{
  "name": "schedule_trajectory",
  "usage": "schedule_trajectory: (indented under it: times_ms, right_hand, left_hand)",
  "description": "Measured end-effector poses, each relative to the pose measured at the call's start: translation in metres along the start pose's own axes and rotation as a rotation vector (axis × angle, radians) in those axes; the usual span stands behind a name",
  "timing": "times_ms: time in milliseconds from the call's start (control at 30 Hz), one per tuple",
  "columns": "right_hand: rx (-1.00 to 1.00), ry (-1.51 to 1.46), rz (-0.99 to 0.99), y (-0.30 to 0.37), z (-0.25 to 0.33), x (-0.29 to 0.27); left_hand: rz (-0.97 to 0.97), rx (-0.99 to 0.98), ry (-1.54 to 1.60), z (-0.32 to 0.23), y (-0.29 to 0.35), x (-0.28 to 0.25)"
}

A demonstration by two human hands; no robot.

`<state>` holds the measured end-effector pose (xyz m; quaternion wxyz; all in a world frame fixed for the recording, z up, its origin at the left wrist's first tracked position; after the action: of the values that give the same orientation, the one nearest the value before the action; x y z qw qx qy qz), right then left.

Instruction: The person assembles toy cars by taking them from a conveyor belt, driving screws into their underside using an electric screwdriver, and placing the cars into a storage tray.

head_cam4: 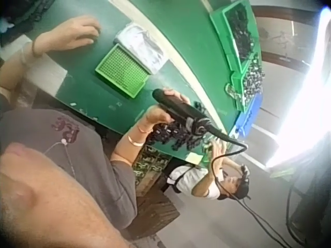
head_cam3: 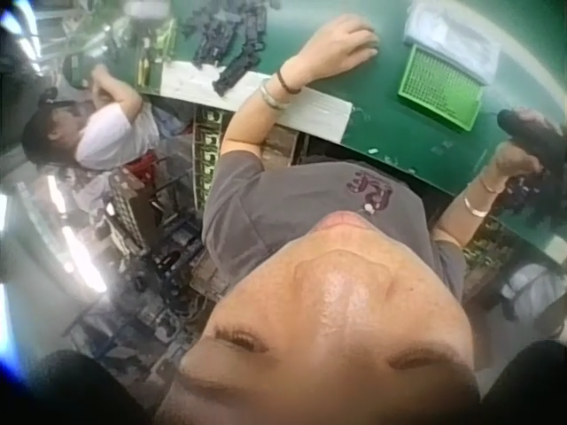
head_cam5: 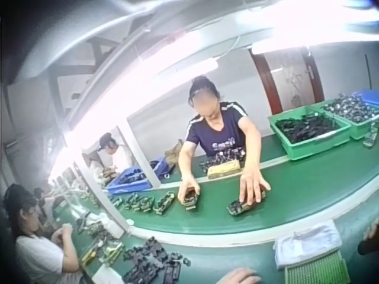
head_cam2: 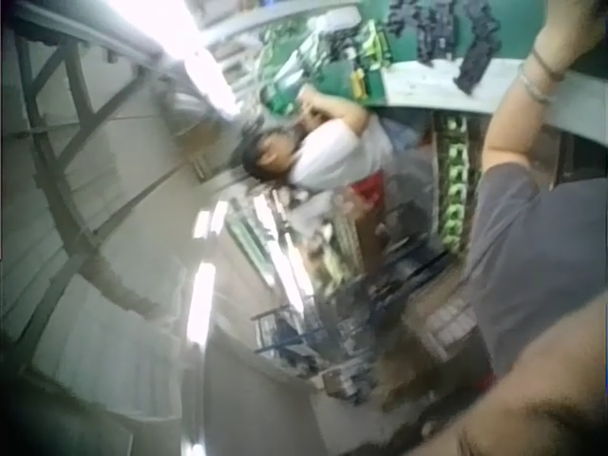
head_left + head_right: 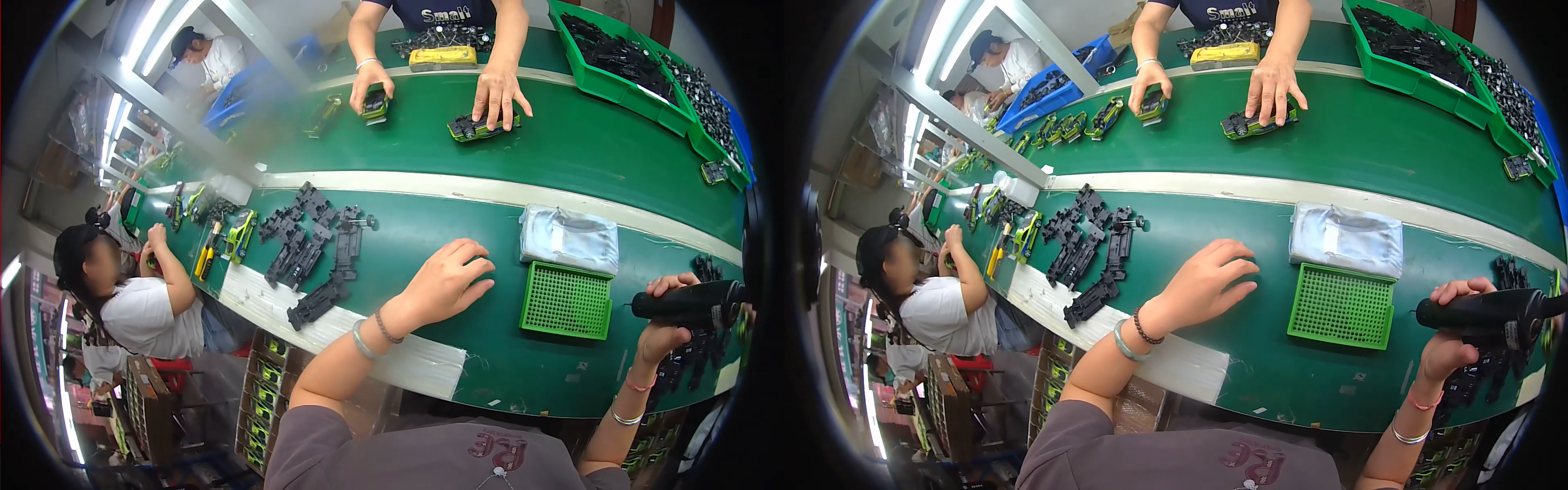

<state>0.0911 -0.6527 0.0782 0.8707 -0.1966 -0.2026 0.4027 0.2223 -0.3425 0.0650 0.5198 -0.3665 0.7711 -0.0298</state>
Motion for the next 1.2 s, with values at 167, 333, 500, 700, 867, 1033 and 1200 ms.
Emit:
schedule_trajectory:
  times_ms: [167, 333, 500, 700, 867, 1033, 1200]
  right_hand:
    - [-0.035, 0.066, 0.010, 0.002, 0.006, 0.005]
    - [0.008, 0.119, 0.040, -0.001, 0.000, 0.000]
    - [0.011, 0.117, 0.042, -0.002, -0.001, -0.006]
    - [0.024, 0.133, 0.099, -0.001, -0.007, -0.004]
    - [0.008, 0.176, 0.126, -0.004, -0.015, -0.021]
    - [0.037, 0.107, 0.163, -0.007, -0.018, -0.021]
    - [0.009, 0.157, 0.193, -0.007, -0.018, -0.016]
  left_hand:
    - [0.008, 0.000, 0.017, 0.000, -0.001, 0.000]
    - [0.014, -0.026, 0.024, 0.004, 0.001, -0.002]
    - [0.007, -0.019, 0.043, 0.004, 0.000, 0.001]
    - [-0.016, -0.024, 0.041, 0.009, 0.007, 0.003]
    - [-0.030, -0.004, 0.023, 0.010, 0.006, 0.005]
    - [-0.047, -0.014, 0.062, 0.013, 0.010, 0.009]
    - [-0.045, -0.028, 0.053, 0.016, 0.013, 0.008]
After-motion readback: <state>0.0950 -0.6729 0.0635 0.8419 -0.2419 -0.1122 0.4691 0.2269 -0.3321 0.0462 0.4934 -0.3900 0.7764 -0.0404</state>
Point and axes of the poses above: each hand's wrist, its own y-axis away from the middle knuckle, its own x-axis out of the palm, z = x × y, the point moved 5 cm from there along -y, towards the middle knuckle, and after that the axes turned 2 degrees about -x, right-handed, at the moved point
